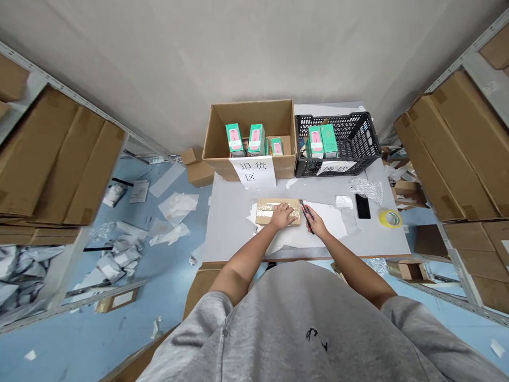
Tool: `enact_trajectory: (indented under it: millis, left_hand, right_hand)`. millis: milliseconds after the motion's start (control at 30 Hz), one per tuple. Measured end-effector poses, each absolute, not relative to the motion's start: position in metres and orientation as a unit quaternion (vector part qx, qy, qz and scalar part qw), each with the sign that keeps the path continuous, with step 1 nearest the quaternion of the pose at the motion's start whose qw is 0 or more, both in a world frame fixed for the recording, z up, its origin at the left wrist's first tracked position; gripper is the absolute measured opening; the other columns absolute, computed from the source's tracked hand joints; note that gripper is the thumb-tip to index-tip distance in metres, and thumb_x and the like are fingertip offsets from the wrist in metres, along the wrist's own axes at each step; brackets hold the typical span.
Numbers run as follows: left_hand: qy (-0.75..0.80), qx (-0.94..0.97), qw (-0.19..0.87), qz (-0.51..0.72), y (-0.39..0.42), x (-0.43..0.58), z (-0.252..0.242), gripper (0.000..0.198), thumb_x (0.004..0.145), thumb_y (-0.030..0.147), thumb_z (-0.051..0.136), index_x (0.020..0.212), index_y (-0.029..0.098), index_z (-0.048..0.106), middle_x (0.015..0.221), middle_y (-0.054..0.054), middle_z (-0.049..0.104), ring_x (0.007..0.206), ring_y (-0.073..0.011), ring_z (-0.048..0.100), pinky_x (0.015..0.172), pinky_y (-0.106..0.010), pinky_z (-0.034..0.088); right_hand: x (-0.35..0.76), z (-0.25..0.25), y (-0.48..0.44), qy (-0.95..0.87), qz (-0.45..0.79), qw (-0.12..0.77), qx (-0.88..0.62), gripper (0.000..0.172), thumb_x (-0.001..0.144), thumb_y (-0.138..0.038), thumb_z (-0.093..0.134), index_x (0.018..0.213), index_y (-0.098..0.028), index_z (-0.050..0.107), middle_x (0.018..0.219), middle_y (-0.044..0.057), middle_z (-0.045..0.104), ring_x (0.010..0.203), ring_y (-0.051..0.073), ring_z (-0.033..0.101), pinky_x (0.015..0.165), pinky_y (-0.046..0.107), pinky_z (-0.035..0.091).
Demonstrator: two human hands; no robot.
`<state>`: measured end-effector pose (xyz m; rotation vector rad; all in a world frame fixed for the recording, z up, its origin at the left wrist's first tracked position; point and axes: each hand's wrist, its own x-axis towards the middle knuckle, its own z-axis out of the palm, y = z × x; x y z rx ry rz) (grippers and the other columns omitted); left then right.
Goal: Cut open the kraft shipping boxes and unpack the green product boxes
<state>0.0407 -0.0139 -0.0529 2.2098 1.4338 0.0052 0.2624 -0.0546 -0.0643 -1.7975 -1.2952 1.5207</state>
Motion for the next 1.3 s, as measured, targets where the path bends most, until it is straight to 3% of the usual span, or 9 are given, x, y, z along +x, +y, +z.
enact_trajectory:
  millis: [133, 267, 533, 1000, 1300]
  left_hand:
    - [0.535, 0.793, 0.29, 0.011, -0.009, 0.043, -0.053, 0.033, 0.101, 0.048, 0.075, 0.127, 0.027, 0.075, 0.135, -0.009, 0.072, 0.135, -0.0319, 0.058, 0.109, -0.044, 0.042]
    - [0.555, 0.77, 0.314, 0.029, -0.007, 0.045, -0.051, 0.029, 0.095, 0.043, 0.081, 0.12, 0.028, 0.078, 0.131, -0.008, 0.074, 0.131, -0.0316, 0.06, 0.109, -0.044, 0.042]
    - [0.568, 0.745, 0.337, 0.094, -0.013, 0.05, -0.051, 0.012, 0.095, 0.03, 0.078, 0.105, 0.025, 0.08, 0.122, -0.006, 0.077, 0.124, -0.0269, 0.066, 0.115, -0.045, 0.039]
    - [0.599, 0.719, 0.339, 0.094, -0.011, 0.05, -0.046, 0.011, 0.094, 0.029, 0.078, 0.104, 0.025, 0.08, 0.121, -0.006, 0.078, 0.121, -0.0262, 0.065, 0.115, -0.044, 0.038]
    - [0.589, 0.735, 0.303, 0.144, -0.01, 0.048, -0.047, 0.012, 0.095, 0.028, 0.083, 0.107, 0.026, 0.081, 0.119, -0.006, 0.078, 0.124, -0.028, 0.064, 0.113, -0.044, 0.04]
  right_hand:
    - [0.281, -0.065, -0.08, -0.485, 0.579, 0.214, -0.619, 0.07, 0.106, -0.049, 0.059, 0.172, -0.026, 0.05, 0.069, -0.009, 0.063, 0.046, 0.011, 0.055, 0.05, 0.019, 0.05]
    - [0.281, -0.062, -0.081, -0.46, 0.596, 0.214, -0.622, 0.071, 0.106, -0.045, 0.058, 0.173, -0.023, 0.049, 0.063, -0.011, 0.056, 0.044, 0.01, 0.048, 0.046, 0.018, 0.045]
    - [0.263, -0.055, -0.079, -0.414, 0.593, 0.197, -0.662, 0.076, 0.102, -0.053, 0.061, 0.172, -0.024, 0.051, 0.055, -0.013, 0.051, 0.038, 0.011, 0.044, 0.041, 0.018, 0.038]
    - [0.262, -0.062, -0.086, -0.393, 0.623, 0.226, -0.637, 0.078, 0.103, -0.05, 0.057, 0.173, -0.017, 0.049, 0.053, -0.012, 0.052, 0.036, 0.012, 0.043, 0.038, 0.02, 0.035]
    - [0.264, -0.075, -0.088, -0.414, 0.587, 0.241, -0.652, 0.08, 0.102, -0.063, 0.06, 0.169, -0.02, 0.054, 0.057, -0.01, 0.054, 0.039, 0.012, 0.045, 0.042, 0.022, 0.042]
